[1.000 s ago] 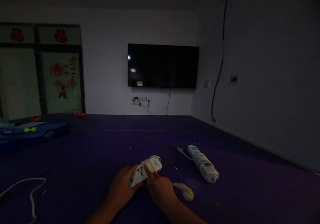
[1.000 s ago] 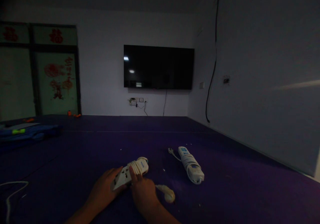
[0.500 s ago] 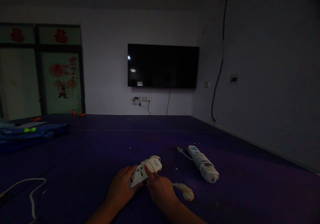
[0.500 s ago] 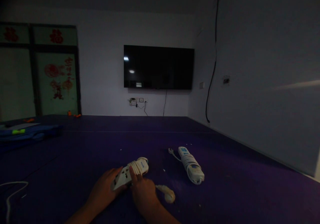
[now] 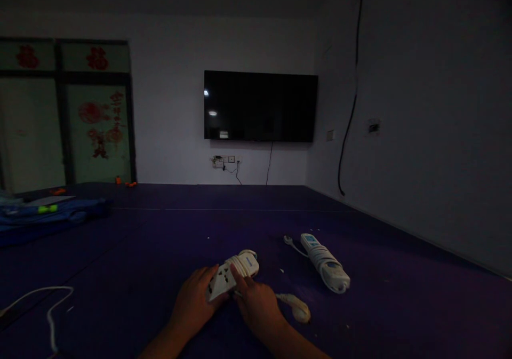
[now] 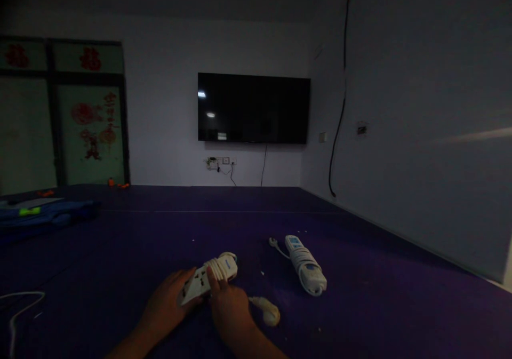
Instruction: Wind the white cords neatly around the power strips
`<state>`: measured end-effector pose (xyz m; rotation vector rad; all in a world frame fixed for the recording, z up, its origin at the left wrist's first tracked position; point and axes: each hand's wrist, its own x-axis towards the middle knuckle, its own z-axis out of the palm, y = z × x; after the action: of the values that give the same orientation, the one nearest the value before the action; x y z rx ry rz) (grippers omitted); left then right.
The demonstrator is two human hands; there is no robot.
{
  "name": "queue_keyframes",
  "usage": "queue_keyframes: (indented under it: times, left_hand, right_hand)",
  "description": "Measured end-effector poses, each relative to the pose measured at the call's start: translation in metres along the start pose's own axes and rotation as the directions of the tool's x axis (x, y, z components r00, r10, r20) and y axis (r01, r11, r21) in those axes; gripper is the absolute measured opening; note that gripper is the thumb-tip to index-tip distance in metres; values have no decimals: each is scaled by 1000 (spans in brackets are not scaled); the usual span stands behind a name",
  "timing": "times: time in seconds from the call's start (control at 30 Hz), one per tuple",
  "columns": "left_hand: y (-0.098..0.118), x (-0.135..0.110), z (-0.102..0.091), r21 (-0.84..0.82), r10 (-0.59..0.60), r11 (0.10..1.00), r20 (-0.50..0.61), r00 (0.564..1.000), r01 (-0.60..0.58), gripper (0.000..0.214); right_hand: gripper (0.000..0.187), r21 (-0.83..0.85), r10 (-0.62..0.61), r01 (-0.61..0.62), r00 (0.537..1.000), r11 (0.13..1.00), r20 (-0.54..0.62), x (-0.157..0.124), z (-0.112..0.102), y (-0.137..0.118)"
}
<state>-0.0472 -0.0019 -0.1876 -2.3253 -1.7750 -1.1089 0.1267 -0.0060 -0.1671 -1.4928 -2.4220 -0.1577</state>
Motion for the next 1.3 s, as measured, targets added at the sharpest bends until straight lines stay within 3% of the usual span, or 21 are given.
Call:
queue_keyframes:
  times: [0.17, 0.37, 0.6, 0.8, 1.1, 1.3]
  left_hand:
    - [4, -1, -4, 40, -5, 999, 14, 1000, 4, 55]
    - [5, 0, -8, 120, -104, 987, 7, 995, 103, 57]
    - [20, 1, -20, 87, -151, 986, 102, 983, 143, 37]
    - [22, 2, -19, 95, -159, 984, 56, 986, 153, 41]
    - [18, 2, -14, 140, -152, 979, 15, 988, 149, 42]
    - [13, 2, -13, 162, -83, 983, -27, 996, 86, 47]
  right_hand:
    - [62, 2, 12, -12, 1000, 1000, -1, 1, 3, 1]
    - [64, 4, -12, 12, 1000, 1000, -19, 1, 4, 2]
    - [63, 13, -9, 9, 1000, 1000, -20, -1, 2, 1]
    - [58, 28, 21, -22, 999, 999, 27, 1, 3, -1]
    - [63, -29, 28, -29, 999, 999, -23, 1, 8, 0]
    - [64, -112, 1, -7, 999, 994, -50, 1, 13, 3]
